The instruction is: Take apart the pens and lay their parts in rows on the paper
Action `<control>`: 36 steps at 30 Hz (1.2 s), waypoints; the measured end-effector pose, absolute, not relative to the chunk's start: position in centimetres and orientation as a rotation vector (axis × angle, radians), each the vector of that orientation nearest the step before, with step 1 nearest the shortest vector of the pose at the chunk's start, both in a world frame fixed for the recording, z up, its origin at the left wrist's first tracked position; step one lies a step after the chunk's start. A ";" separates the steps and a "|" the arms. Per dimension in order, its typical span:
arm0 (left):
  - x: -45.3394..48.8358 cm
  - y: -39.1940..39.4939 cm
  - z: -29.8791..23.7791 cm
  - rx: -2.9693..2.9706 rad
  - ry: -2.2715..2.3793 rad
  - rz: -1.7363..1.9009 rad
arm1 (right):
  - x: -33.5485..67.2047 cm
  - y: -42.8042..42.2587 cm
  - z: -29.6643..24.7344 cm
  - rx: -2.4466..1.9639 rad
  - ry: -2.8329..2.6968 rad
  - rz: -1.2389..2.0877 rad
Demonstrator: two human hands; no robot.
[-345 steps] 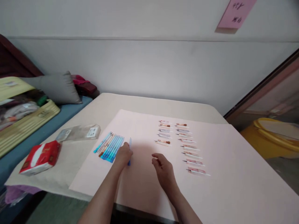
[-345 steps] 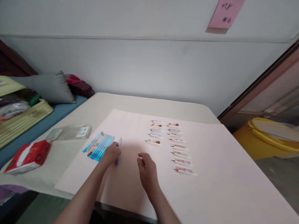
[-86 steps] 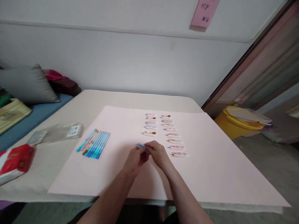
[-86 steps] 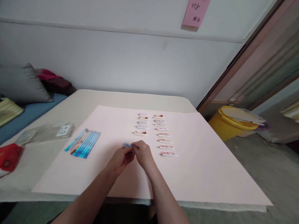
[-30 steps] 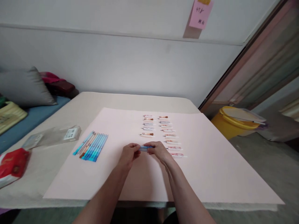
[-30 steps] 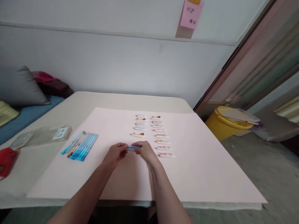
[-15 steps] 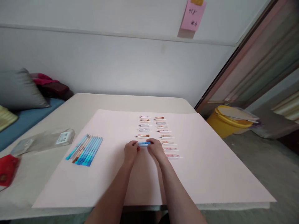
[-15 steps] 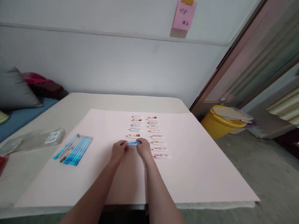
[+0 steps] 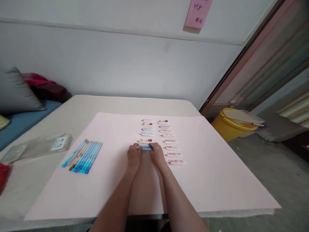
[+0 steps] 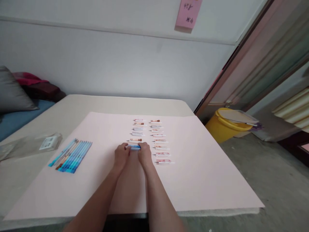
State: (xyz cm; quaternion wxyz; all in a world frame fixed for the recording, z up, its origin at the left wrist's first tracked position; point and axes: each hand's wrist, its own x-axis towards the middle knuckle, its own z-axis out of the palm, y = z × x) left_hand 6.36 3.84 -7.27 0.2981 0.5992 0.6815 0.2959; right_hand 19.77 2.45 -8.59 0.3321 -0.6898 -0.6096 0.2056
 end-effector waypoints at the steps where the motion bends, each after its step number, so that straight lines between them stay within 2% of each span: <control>1: 6.2 3.9 -7.2 1.618 1.826 0.749 | 19.9 2.4 -8.5 -1.800 -1.597 0.535; 5: 5.0 4.2 -7.1 1.687 1.861 0.618 | 20.6 2.3 -7.6 -1.808 -1.598 0.536; 21: 5.3 3.6 -6.3 1.719 1.743 0.679 | 21.4 1.9 -7.5 -1.966 -1.642 0.482; 28: 5.7 3.0 -6.8 2.157 1.811 0.491 | 20.2 1.4 -7.1 -1.954 -1.769 0.407; 36: 6.1 2.9 -7.1 2.231 1.802 0.402 | 19.9 1.7 -7.3 -1.950 -1.833 0.403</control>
